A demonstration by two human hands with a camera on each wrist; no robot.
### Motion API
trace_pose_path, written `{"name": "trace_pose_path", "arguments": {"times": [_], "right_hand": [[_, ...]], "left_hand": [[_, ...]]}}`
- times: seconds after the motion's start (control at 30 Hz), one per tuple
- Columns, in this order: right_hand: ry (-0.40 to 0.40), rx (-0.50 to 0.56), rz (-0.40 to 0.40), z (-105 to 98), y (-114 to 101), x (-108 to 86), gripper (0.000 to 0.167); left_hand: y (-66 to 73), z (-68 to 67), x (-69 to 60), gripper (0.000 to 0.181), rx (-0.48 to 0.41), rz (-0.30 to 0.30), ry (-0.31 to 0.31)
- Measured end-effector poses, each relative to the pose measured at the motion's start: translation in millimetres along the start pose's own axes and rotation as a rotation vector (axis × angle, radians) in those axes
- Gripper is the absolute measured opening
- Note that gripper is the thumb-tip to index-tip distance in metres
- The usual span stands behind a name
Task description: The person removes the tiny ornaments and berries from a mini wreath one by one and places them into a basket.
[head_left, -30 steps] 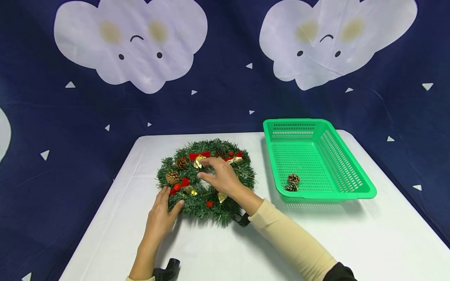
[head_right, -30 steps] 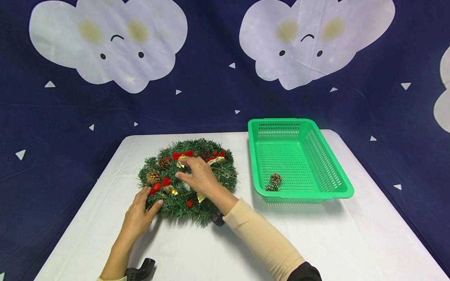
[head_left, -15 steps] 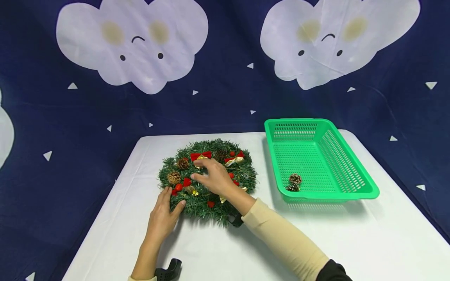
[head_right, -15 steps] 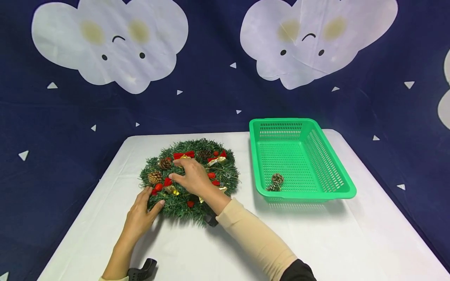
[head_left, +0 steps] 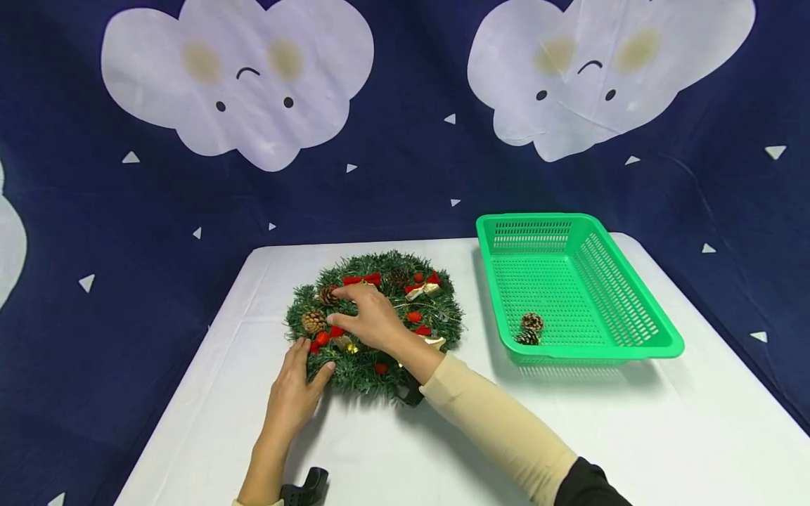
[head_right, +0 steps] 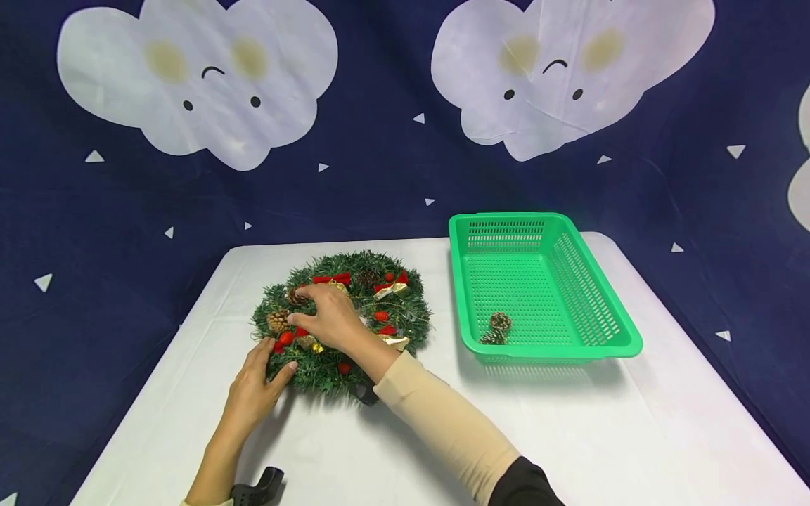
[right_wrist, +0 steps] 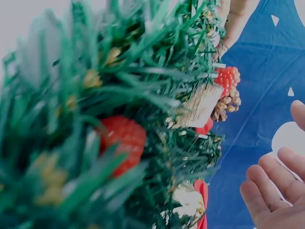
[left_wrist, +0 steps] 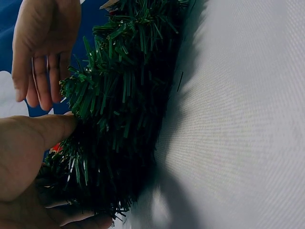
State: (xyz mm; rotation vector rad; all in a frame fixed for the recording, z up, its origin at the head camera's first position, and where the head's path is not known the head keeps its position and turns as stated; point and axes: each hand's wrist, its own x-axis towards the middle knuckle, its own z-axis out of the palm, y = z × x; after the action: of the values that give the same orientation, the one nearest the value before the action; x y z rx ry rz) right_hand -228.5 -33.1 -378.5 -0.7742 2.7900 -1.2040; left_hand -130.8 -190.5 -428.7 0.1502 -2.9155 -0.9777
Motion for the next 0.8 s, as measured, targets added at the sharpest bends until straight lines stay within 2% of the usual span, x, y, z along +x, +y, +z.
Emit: {"name": "trace_pose_path", "arguments": {"times": [0.3,0.5,0.8], "right_hand": [[-0.048,0.003,-0.009,9.6,-10.0,9.4,0.052],[-0.040,-0.008,-0.034,17.5,-15.7,16.1,0.048],[-0.061,-0.003,-0.003,26.5,-18.7,23.2,0.049]], "left_hand": [[-0.7,1.5,-2.2,0.073,-0.007,-0.008,-0.003],[-0.6,-0.1,-1.4,0.073,0.004,0.003,-0.005],[-0.2,-0.4,-0.9,0.073,-0.004,0.000,-0.012]]}}
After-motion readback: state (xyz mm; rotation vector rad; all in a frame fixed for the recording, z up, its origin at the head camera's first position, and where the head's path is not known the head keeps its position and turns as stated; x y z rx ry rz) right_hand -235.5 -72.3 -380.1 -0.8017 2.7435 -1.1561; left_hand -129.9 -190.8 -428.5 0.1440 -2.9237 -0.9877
